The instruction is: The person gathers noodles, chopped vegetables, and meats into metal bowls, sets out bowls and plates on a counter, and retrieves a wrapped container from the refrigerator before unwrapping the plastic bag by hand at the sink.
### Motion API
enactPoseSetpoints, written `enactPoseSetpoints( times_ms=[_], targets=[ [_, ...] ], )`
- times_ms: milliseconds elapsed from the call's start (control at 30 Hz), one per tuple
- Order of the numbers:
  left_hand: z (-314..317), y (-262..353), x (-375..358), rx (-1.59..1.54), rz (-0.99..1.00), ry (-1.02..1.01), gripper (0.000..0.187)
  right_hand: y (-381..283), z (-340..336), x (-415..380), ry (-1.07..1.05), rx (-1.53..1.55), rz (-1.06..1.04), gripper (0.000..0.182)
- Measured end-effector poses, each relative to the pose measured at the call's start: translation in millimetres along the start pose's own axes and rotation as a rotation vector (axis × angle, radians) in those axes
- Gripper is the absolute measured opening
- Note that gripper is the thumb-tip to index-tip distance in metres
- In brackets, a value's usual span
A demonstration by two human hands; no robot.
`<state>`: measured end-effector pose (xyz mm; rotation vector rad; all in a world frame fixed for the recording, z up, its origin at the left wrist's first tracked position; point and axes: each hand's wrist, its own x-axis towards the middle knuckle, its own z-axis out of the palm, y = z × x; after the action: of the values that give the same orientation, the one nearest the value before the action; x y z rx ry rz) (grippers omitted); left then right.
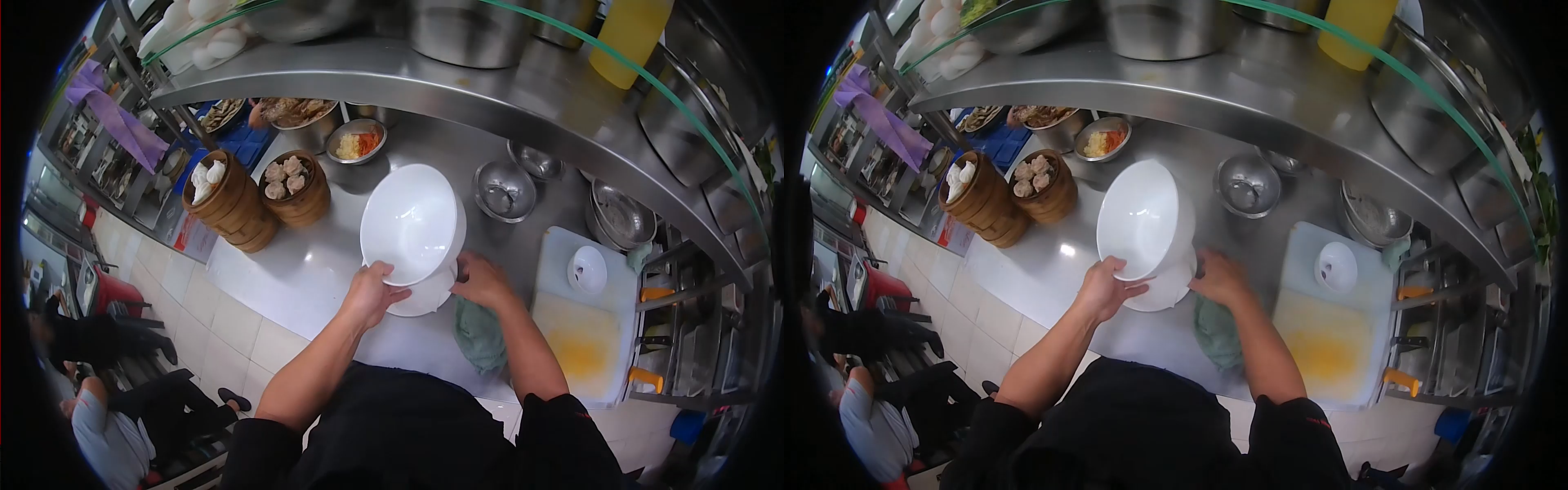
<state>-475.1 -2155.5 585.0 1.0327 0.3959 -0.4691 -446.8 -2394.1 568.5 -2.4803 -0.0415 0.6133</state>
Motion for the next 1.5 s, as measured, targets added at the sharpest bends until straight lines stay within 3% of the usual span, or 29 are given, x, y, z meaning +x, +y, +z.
enactPoseSetpoints(
  times_ms=[167,433,567,800,900,1100,1300,1500],
  targets=[
    [8,24,-7,-0.012,0.104,0.014,0.052,-12,7,3,0.202,0.072,-0.037,0.077],
    [-3,36,-26,0.038,0.090,0.027,0.057,-7,36,50,0.507,-0.057,-0.061,0.060],
    [-11,30,-30,0.255,0.033,0.141,0.057,7,44,68,0.552,-0.122,-0.074,0.050],
    [-29,17,-11,0.540,-0.034,0.165,0.051,25,33,57,0.566,0.270,-0.104,0.029],
    [-41,16,1,0.585,-0.069,0.133,0.050,30,26,33,0.339,0.242,-0.031,0.027],
    [-37,18,5,0.604,-0.113,0.129,0.049,1,15,5,0.172,-0.060,0.009,0.039],
    [-39,16,5,0.599,-0.111,0.143,0.047,-7,21,11,0.245,-0.158,0.070,0.033],
    [-41,14,4,0.645,-0.097,0.149,0.047,15,18,21,0.245,-0.034,0.024,0.021]
  ],
)
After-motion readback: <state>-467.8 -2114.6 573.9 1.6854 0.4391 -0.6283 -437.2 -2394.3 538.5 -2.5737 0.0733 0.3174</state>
